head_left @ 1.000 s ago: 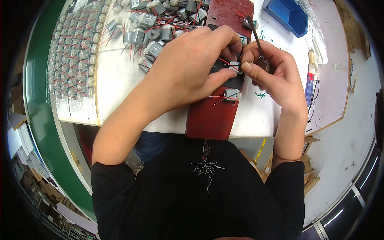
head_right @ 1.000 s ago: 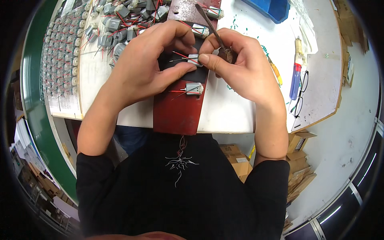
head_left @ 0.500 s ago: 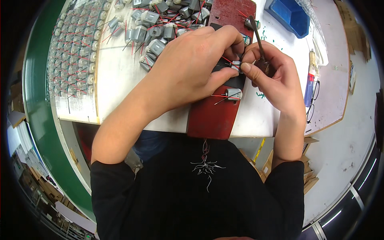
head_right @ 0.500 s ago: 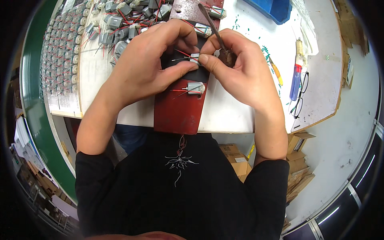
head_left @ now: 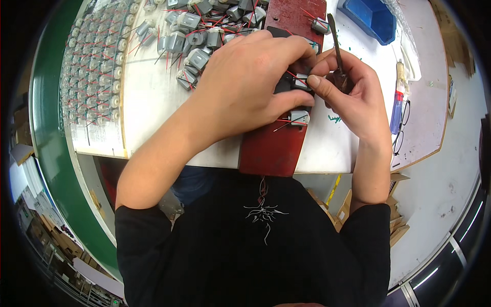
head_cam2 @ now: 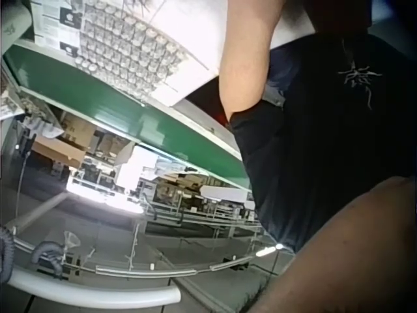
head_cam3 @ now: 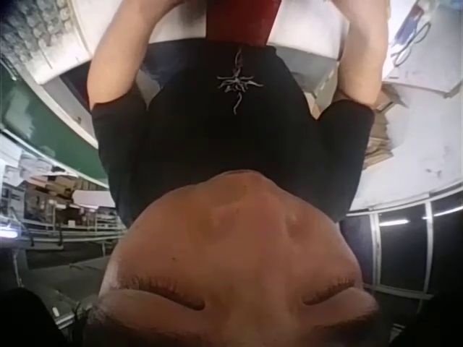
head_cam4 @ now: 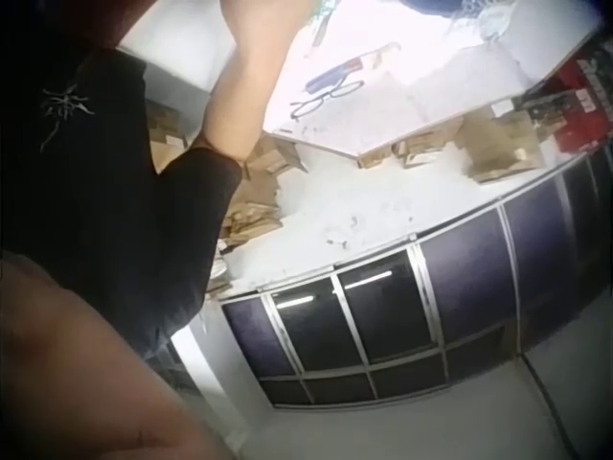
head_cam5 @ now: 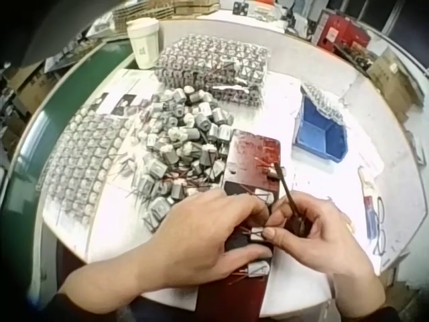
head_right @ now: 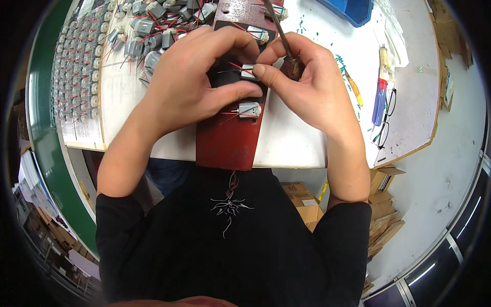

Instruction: Assembling small electronic components and wiring onto a red fixture on an assembly line.

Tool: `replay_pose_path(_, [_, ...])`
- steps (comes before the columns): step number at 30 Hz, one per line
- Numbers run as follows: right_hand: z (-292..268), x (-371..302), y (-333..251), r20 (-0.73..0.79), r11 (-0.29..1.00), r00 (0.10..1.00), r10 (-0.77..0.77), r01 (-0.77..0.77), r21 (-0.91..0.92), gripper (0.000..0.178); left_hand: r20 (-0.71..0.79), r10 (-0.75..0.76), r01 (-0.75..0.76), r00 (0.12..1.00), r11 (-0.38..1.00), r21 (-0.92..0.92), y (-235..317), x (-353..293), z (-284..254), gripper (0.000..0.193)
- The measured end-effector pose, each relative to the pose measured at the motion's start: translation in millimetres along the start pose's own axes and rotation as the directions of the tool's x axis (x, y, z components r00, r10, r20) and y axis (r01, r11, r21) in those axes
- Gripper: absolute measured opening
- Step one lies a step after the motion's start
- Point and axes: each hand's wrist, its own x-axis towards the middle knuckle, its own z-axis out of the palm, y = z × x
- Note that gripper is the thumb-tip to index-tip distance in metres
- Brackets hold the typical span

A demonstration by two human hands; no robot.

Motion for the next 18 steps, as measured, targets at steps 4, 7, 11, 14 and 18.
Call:
replay_pose_path(4, [3, -1, 1, -0.032, 0.997, 0.999, -0.026, 0.028, 0.076, 0.019, -0.050, 0.046, -0.043, 0.998, 0.997, 0.058, -1, 1, 5, 0.034])
replay_pose_path(7, [3, -3, 2, -0.055, 1.000, 0.998, -0.012, 0.012, -0.001, 0.018, -0.061, 0.049, -0.046, 0.997, 0.998, 0.042, 0, 2, 5, 0.029])
replay_pose_path(11, [-5, -3, -2, -0.021, 0.999, 1.000, -0.011, 0.010, -0.052, 0.017, -0.043, 0.017, -0.014, 0.999, 0.998, 0.063, 1, 3, 3, 0.022])
replay_pose_path(14, [-23, -8, -2, 0.036, 0.987, 0.994, -0.100, 0.104, -0.126, 0.023, -0.024, -0.033, 0.034, 0.999, 0.999, 0.035, 1, 3, 4, 0.020])
replay_pose_path(18, [-27, -11, -3, 0.148, 0.844, 0.949, -0.278, 0.315, -0.434, 0.034, -0.028, -0.046, 0.047, 0.999, 0.998, 0.051, 2, 4, 3, 0.019])
